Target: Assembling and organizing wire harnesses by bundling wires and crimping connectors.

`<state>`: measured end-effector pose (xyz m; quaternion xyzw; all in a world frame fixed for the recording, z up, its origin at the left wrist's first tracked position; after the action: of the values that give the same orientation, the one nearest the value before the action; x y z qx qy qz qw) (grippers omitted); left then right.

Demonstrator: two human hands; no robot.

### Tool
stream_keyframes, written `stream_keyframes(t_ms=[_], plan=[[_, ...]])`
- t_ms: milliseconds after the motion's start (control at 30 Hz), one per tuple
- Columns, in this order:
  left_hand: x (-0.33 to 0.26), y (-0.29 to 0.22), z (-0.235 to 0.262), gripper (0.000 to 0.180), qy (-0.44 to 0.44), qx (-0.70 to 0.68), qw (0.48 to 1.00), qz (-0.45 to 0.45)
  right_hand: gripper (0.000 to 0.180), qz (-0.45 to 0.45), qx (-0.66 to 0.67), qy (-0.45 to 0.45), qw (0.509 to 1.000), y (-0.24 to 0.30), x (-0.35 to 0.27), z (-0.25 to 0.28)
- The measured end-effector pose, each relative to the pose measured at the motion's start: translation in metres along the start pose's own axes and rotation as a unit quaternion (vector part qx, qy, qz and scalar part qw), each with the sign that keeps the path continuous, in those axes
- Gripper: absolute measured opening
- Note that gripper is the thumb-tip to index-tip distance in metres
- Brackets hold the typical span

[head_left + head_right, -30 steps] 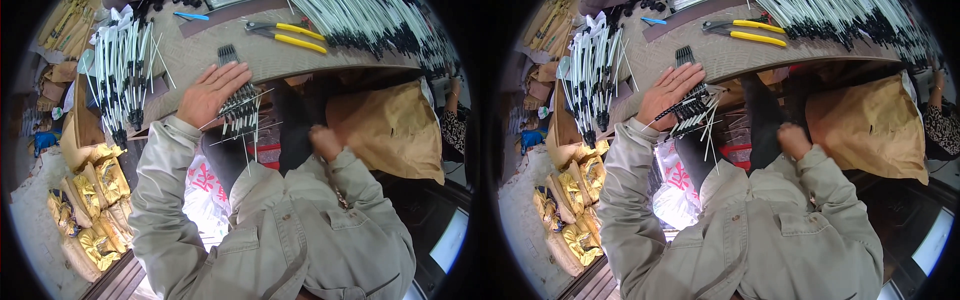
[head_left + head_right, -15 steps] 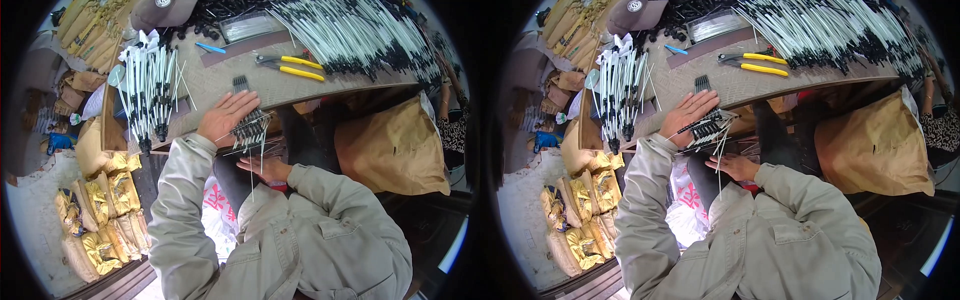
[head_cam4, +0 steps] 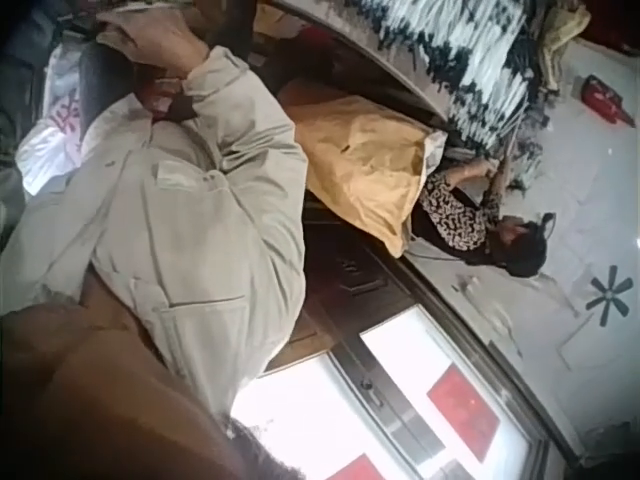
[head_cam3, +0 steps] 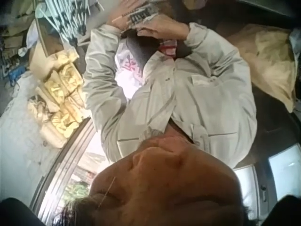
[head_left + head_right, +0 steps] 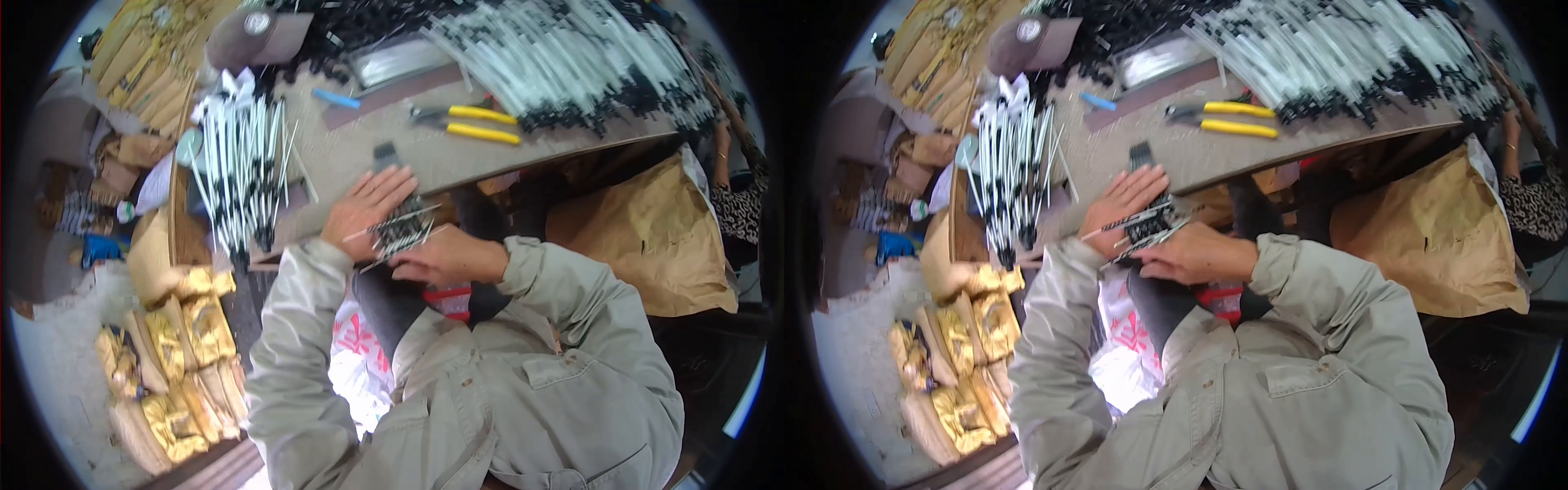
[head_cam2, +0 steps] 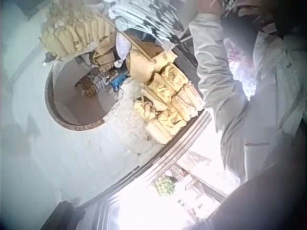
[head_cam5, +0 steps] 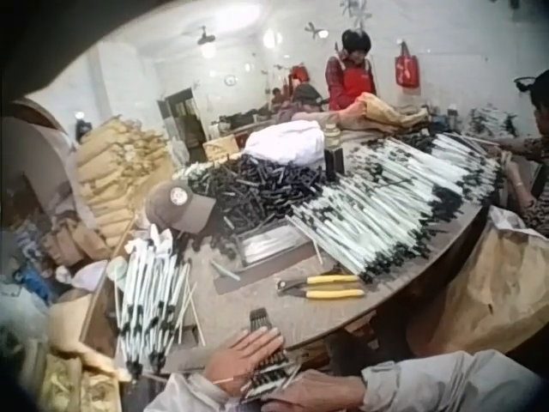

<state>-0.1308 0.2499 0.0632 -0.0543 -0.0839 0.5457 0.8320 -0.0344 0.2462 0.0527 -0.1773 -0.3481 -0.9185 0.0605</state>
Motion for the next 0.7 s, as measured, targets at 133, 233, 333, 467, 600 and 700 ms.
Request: stream_keyframes(t_ms=[133,233,333,467,600,700], plan=[[-0.012,0.000,-0.002,0.060,-0.029,-0.001,0.999,0.041,0.020,0.050,-0.038,-0.014,0.998,0.009,0.004,-0.005],[-0.010,-0.002,-0.002,0.055,-0.050,0.000,0.998,0.041,0.023,0.025,0.014,0.063,0.998,0.009,-0.006,-0.004],[-0.008,-0.011,0.001,0.062,-0.079,0.013,0.996,0.028,0.022,-0.105,0.068,0.112,0.986,-0.012,-0.045,-0.003],[-0.004,-0.013,0.001,0.077,-0.076,0.061,0.995,0.018,0.019,-0.300,-0.022,-0.074,0.951,-0.104,-0.169,-0.022],[0.008,-0.019,0.006,0.077,-0.076,0.061,0.995,0.002,0.059,-0.564,0.157,-0.254,0.770,-0.190,-0.360,-0.088],[0.007,-0.019,0.006,0.076,-0.085,0.069,0.994,0.000,0.074,-0.569,0.336,-0.205,0.722,-0.204,-0.386,-0.176]])
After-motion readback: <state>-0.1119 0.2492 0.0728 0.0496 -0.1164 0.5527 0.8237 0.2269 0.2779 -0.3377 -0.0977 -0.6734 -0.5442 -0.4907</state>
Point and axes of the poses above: each hand's wrist, its own x-axis towards the middle knuckle, its own z-axis out of the back of the hand, y = z × x, the point moved 7 cm from there along x, towards the middle knuckle, and after that the axes turned 4 degrees about y, right-handed, at the moved point
